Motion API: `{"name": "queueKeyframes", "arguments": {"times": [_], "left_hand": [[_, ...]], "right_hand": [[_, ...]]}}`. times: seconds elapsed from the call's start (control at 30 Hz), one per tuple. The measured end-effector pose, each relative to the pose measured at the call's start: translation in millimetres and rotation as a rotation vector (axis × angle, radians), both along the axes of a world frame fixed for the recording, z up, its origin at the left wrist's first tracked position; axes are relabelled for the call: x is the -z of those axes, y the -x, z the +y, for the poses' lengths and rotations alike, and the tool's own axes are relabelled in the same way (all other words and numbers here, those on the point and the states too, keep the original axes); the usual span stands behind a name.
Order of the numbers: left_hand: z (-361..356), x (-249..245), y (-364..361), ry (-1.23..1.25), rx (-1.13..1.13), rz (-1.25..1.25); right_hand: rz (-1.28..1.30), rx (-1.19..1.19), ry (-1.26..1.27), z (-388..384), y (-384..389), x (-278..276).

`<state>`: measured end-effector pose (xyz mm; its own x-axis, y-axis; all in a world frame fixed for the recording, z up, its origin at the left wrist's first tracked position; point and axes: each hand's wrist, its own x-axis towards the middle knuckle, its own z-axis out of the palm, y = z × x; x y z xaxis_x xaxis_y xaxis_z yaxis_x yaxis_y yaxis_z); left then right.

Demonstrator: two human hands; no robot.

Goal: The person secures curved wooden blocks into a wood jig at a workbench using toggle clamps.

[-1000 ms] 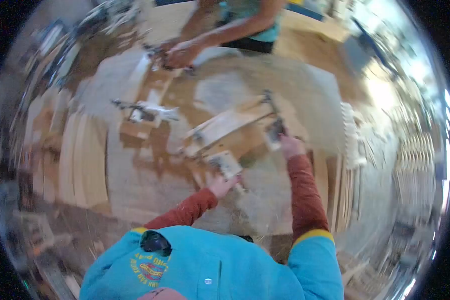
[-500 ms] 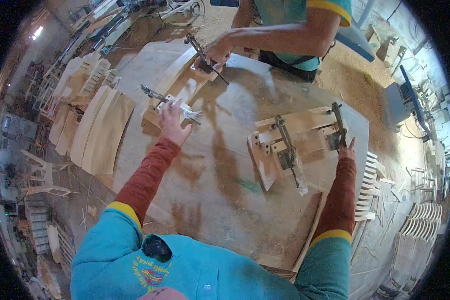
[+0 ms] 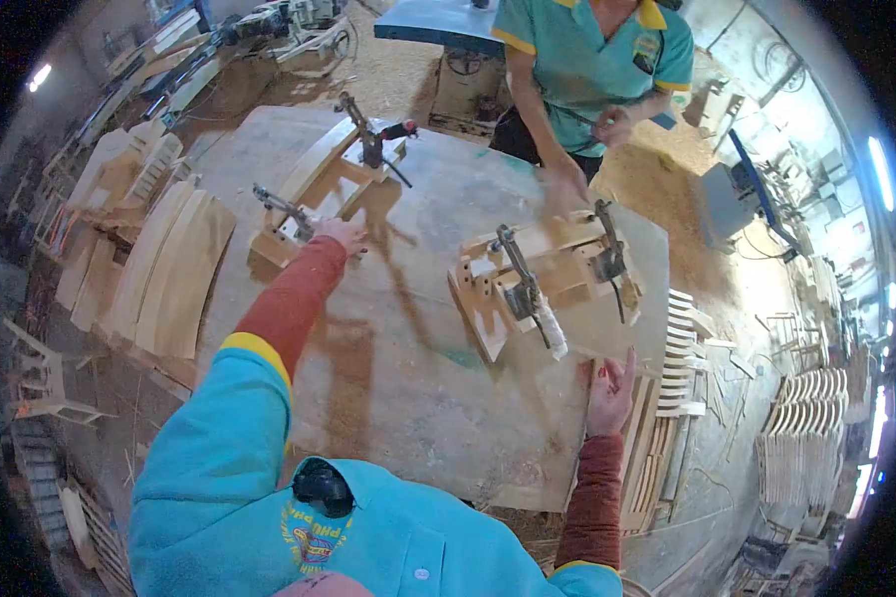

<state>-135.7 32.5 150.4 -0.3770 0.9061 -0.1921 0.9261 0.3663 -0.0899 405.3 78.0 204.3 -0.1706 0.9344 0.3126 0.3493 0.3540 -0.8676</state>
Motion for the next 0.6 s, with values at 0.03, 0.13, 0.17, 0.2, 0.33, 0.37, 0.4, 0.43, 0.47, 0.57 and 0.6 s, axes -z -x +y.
{"name": "queueKeyframes", "arguments": {"times": [0.03,0.13,0.17,0.2,0.33,0.37,0.4,0.43,0.47,0.57,0.6], "left_hand": [[-8,10,3,-0.015,0.011,-0.065],[-70,24,-19,-0.312,0.018,-0.049],[-98,23,-30,-0.353,0.034,-0.061],[-129,25,-42,-0.441,0.089,-0.093],[-245,30,-90,-0.429,0.275,-0.2],[-273,28,-100,-0.328,0.305,-0.167],[-296,18,-103,-0.288,0.366,-0.269],[-318,5,-109,-0.244,0.432,-0.376],[-341,-6,-115,-0.358,0.394,-0.458],[-376,-29,-122,-0.713,0.089,-0.598],[-382,-34,-123,-0.816,-0.137,-0.568]], "right_hand": [[0.002,-0.004,-0.003,-10,-1,-4],[0.124,-0.05,0.21,-39,28,-31],[0.208,-0.096,0.302,-48,40,-32],[0.242,-0.161,0.301,-56,58,-25],[0.249,-0.491,0.364,-76,165,12],[0.229,-0.519,0.643,-85,186,8],[0.292,-0.445,1.04,-87,207,10],[0.36,-0.344,1.436,-92,220,14],[0.343,-0.523,1.584,-101,229,21],[0.18,-0.619,1.564,-159,245,2],[0.104,-0.574,1.491,-179,245,-7]]}}
